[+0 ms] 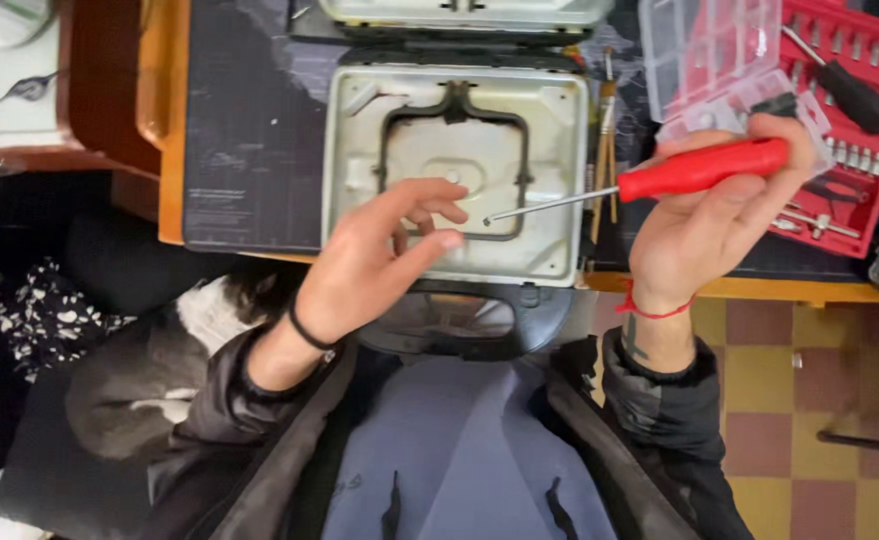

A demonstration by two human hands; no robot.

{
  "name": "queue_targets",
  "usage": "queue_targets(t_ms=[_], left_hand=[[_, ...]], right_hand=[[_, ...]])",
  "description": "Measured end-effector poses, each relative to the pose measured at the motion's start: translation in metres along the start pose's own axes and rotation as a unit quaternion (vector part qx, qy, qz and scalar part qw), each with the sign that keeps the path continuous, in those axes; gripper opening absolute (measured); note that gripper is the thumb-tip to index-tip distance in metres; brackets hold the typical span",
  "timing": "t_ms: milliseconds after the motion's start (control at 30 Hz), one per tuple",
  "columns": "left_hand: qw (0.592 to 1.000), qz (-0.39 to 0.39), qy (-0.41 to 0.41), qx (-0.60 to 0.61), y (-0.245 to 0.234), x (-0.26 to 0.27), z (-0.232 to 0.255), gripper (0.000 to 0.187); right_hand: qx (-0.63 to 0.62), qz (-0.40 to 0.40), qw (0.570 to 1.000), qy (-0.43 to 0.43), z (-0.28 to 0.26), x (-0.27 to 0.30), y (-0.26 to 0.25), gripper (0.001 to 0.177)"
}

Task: The person uses a red screwdriver to loosen and remove screws from the metal casing of a disassembled appliance. They work methodically around the perimeter of the casing, removing fasteners one by one.

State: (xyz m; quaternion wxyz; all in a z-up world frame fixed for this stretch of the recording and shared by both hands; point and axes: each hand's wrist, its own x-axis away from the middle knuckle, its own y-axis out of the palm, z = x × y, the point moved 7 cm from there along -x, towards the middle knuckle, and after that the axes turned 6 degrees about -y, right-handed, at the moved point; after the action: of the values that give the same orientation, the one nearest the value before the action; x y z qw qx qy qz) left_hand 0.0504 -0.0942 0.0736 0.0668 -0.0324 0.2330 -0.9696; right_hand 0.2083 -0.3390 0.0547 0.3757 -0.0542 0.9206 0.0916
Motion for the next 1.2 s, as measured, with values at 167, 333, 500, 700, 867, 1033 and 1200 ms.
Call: queue_targets(t_ms=[167, 333, 500, 700, 867, 1033, 1200], left_hand=[[0.999, -0.004, -0.043, 0.022, -0.001, 0.006, -0.020, 0.033], [0.999, -0.023, -0.046, -0.009, 0.007, 0.001, -0.039, 0.027], [0.999, 0.008, -0.034, 0.000, 0.009, -0.004, -0.042, 0.011], [0.994, 0.030, -0.065, 0.078, 0.000, -0.003, -0.054, 0.009], [0.984, 0.014, -0.065, 0.165, -0.002, -0.001, -0.057, 0.009], [0.983, 0.004, -0.053, 0.176, -0.004, 0.000, -0.050, 0.011], [0.989, -0.005, -0.046, 0.140, 0.000, -0.001, -0.049, 0.015]], right_hand=[[0.003, 0.002, 1.000, -0.009, 0.004, 0.018, 0.014, 0.044], [0.014, -0.005, 1.000, -0.020, -0.002, 0.023, 0.024, 0.041], [0.050, -0.009, 0.998, -0.045, -0.015, 0.021, 0.036, 0.047], [0.028, 0.049, 0.998, -0.017, -0.009, 0.036, 0.019, 0.046], [0.023, 0.082, 0.996, -0.021, -0.010, 0.051, 0.015, 0.052], [0.013, 0.087, 0.996, -0.020, -0.010, 0.056, 0.013, 0.050], [0.004, 0.095, 0.995, -0.034, -0.008, 0.056, 0.009, 0.051]])
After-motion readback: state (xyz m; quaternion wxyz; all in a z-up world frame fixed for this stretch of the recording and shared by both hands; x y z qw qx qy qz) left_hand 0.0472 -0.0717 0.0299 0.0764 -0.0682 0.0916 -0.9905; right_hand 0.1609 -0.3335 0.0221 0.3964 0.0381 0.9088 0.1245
